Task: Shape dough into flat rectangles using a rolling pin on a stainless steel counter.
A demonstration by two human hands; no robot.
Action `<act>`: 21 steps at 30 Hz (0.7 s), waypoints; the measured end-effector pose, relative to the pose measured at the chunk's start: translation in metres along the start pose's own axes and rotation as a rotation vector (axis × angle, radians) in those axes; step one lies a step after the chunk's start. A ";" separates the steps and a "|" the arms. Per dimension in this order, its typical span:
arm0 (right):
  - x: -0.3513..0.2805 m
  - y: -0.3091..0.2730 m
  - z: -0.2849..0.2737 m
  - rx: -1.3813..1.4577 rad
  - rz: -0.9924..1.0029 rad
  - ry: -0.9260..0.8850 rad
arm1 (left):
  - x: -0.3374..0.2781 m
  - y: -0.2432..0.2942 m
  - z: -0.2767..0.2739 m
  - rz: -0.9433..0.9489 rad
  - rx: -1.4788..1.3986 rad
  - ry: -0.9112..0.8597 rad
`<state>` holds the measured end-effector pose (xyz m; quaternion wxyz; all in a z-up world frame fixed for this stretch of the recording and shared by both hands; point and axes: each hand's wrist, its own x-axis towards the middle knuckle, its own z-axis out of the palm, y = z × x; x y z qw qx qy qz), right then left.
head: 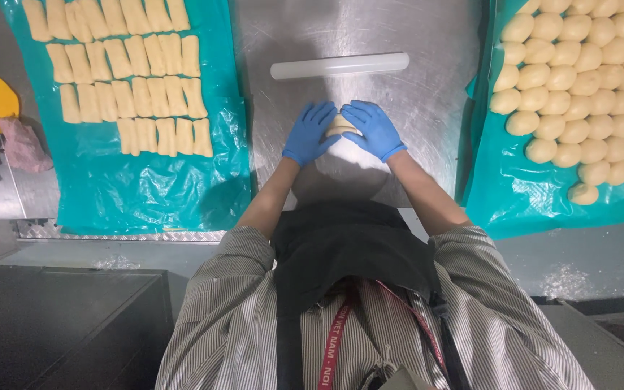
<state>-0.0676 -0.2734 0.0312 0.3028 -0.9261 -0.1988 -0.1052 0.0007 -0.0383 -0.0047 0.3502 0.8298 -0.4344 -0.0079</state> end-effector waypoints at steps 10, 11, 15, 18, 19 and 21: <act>0.010 -0.002 -0.007 -0.104 0.120 -0.013 | 0.005 -0.003 -0.002 -0.154 0.123 0.049; 0.009 -0.001 -0.006 -0.104 0.120 -0.011 | 0.003 -0.006 0.000 -0.153 0.124 0.049; 0.000 0.009 0.004 -0.096 0.125 0.004 | 0.002 -0.002 -0.005 -0.136 0.160 0.024; -0.003 0.008 0.007 -0.095 0.106 0.039 | 0.002 0.000 -0.005 -0.151 0.124 0.042; -0.003 0.007 0.006 -0.098 0.086 0.065 | 0.002 -0.002 -0.003 -0.159 0.123 0.058; -0.003 0.004 0.004 -0.073 0.074 0.085 | 0.002 -0.003 -0.002 -0.156 0.101 0.078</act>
